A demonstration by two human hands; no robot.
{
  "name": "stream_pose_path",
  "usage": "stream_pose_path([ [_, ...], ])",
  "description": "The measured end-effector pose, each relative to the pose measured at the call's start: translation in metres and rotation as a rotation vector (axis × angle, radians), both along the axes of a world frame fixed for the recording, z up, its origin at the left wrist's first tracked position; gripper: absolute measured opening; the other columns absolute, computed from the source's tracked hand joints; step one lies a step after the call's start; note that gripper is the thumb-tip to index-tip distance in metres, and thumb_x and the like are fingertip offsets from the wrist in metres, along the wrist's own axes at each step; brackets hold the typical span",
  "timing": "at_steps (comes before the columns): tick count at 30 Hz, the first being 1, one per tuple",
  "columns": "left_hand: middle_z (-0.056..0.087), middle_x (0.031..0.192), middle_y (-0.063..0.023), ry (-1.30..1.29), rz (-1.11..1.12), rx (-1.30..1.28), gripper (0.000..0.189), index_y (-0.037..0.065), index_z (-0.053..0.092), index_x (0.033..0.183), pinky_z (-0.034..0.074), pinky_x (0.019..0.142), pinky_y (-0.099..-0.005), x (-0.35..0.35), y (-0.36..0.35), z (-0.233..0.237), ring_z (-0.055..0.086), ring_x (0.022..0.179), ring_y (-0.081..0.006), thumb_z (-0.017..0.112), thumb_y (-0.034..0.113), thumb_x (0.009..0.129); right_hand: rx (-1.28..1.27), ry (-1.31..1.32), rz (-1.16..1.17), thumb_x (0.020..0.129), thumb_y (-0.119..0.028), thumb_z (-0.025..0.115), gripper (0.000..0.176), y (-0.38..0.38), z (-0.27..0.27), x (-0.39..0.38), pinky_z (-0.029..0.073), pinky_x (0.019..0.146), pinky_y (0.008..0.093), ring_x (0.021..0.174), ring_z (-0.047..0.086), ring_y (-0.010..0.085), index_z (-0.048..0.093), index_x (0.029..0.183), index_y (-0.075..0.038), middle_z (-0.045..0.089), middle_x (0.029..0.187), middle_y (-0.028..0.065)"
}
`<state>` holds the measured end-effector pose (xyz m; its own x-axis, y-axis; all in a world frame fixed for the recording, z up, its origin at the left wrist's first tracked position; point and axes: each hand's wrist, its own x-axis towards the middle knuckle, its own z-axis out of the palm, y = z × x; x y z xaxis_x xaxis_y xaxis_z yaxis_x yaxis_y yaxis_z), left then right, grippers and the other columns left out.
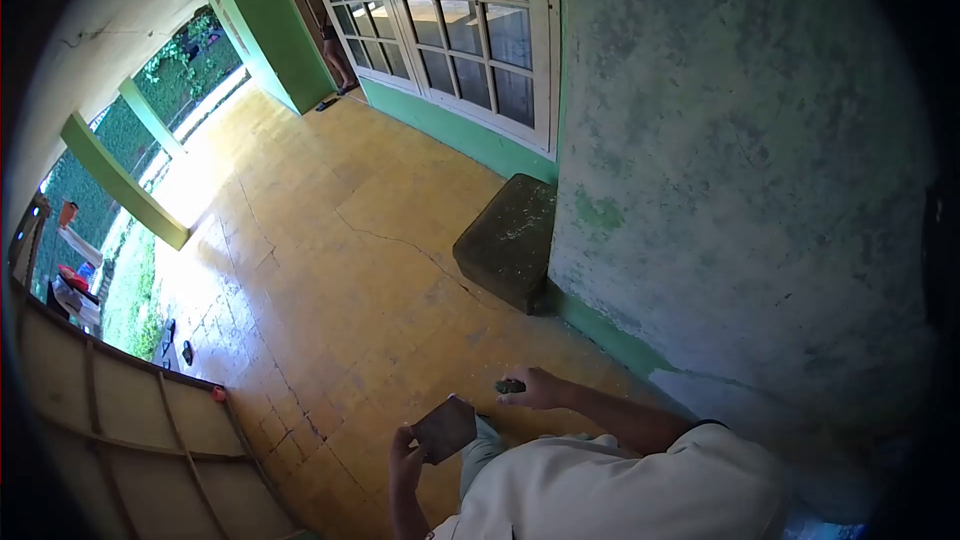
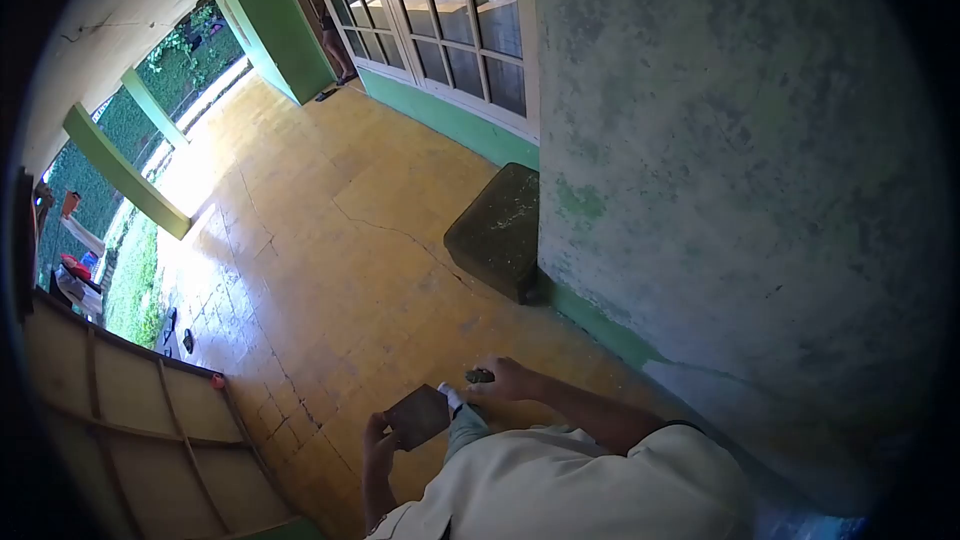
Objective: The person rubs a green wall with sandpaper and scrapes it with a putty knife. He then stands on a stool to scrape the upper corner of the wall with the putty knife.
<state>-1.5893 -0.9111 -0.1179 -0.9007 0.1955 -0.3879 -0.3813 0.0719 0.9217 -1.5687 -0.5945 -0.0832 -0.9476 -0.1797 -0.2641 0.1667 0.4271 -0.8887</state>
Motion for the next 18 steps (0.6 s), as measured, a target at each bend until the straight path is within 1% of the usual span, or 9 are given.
stream_pose_path([
  [4,0.054,0.086,-0.0044,0.01,-0.089,0.054,0.024,0.005,0.048,0.089,0.051,0.058,-0.0248,-0.106,-0.002,-0.012,0.055,0.07,-0.0108,0.059,-0.007,0.072,0.261,0.194,-0.017,0.075,-0.035,0.067,0.037,0.023,-0.029,-0.056,0.044,0.071,0.036,0.075,0.055,0.0259,0.057,0.09,-0.002,0.056,0.08,0.0118],
  [7,0.054,0.085,-0.0041,0.014,-0.17,0.087,0.024,0.005,0.048,0.089,0.05,0.058,-0.0245,-0.19,0.005,-0.004,0.055,0.071,-0.0103,0.06,-0.006,0.072,0.393,0.158,-0.078,0.07,-0.025,0.07,0.033,0.033,0.008,-0.107,0.044,0.071,0.0357,0.076,0.055,0.0286,0.058,0.09,-0.002,0.056,0.081,0.0135],
  [9,0.054,0.082,-0.0036,0.07,-0.293,0.047,0.024,0.005,0.047,0.088,0.049,0.056,-0.0241,-0.253,0.015,0.003,0.055,0.07,-0.0099,0.06,-0.006,0.071,0.226,0.249,-0.272,0.07,-0.017,0.069,0.025,0.04,0.037,-0.144,0.046,0.069,0.0353,0.078,0.056,0.0284,0.057,0.086,-0.003,0.056,0.08,0.0153],
  [10,0.053,0.081,-0.004,0.134,-0.368,0.01,0.023,0.004,0.046,0.087,0.048,0.055,-0.0239,-0.281,0.023,0.01,0.055,0.068,-0.0098,0.06,-0.007,0.071,0.139,0.332,-0.346,0.07,-0.011,0.069,0.023,0.045,0.046,-0.158,0.047,0.068,0.0313,0.079,0.057,0.0214,0.055,0.086,-0.003,0.055,0.086,0.011],
  [11,0.053,0.081,-0.004,0.127,-0.388,0.015,0.023,0.004,0.046,0.087,0.048,0.055,-0.0239,-0.309,0.034,0.019,0.055,0.068,-0.0098,0.06,-0.007,0.071,0.146,0.323,-0.364,0.07,-0.011,0.069,0.023,0.046,0.051,-0.167,0.047,0.068,0.0313,0.079,0.057,0.0214,0.055,0.086,-0.003,0.055,0.086,0.011],
  [13,0.053,0.08,-0.0044,0.132,-0.505,-0.026,0.022,0.003,0.045,0.085,0.048,0.055,-0.024,-0.36,0.055,0.031,0.055,0.068,-0.0103,0.059,-0.007,0.071,-0.371,0.492,-0.742,0.072,-0.011,0.068,0.027,0.049,0.057,-0.184,0.047,0.069,0.0287,0.084,0.056,0.016,0.053,0.094,-0.003,0.053,0.093,0.0074],
  [14,0.053,0.08,-0.0047,0.112,-0.534,-0.008,0.021,0.003,0.044,0.083,0.048,0.055,-0.0245,-0.385,0.064,0.022,0.054,0.067,-0.0105,0.058,-0.008,0.071,-0.503,0.481,-0.77,0.07,-0.003,0.067,0.04,0.054,0.056,-0.188,0.048,0.078,0.0296,0.082,0.057,0.0163,0.048,0.106,-0.002,0.049,0.099,0.0058],
  [15,0.053,0.08,-0.0047,0.118,-0.55,-0.009,0.021,0.003,0.044,0.083,0.048,0.055,-0.0245,-0.405,0.075,0.023,0.054,0.067,-0.0105,0.058,-0.008,0.071,-0.502,0.491,-0.785,0.07,-0.003,0.067,0.04,0.057,0.061,-0.195,0.048,0.078,0.0296,0.082,0.057,0.0163,0.048,0.106,-0.002,0.049,0.099,0.0058],
  [18,0.052,0.078,-0.004,0.145,-0.618,0.03,0.021,0.003,0.043,0.082,0.047,0.054,-0.0247,-0.454,0.121,0.014,0.054,0.065,-0.0101,0.058,-0.008,0.071,-0.82,0.243,-0.833,0.067,0.003,0.058,0.046,0.065,0.071,-0.215,0.049,0.076,0.0334,0.081,0.058,0.0185,0.044,0.11,-0.003,0.05,0.096,0.008],
])
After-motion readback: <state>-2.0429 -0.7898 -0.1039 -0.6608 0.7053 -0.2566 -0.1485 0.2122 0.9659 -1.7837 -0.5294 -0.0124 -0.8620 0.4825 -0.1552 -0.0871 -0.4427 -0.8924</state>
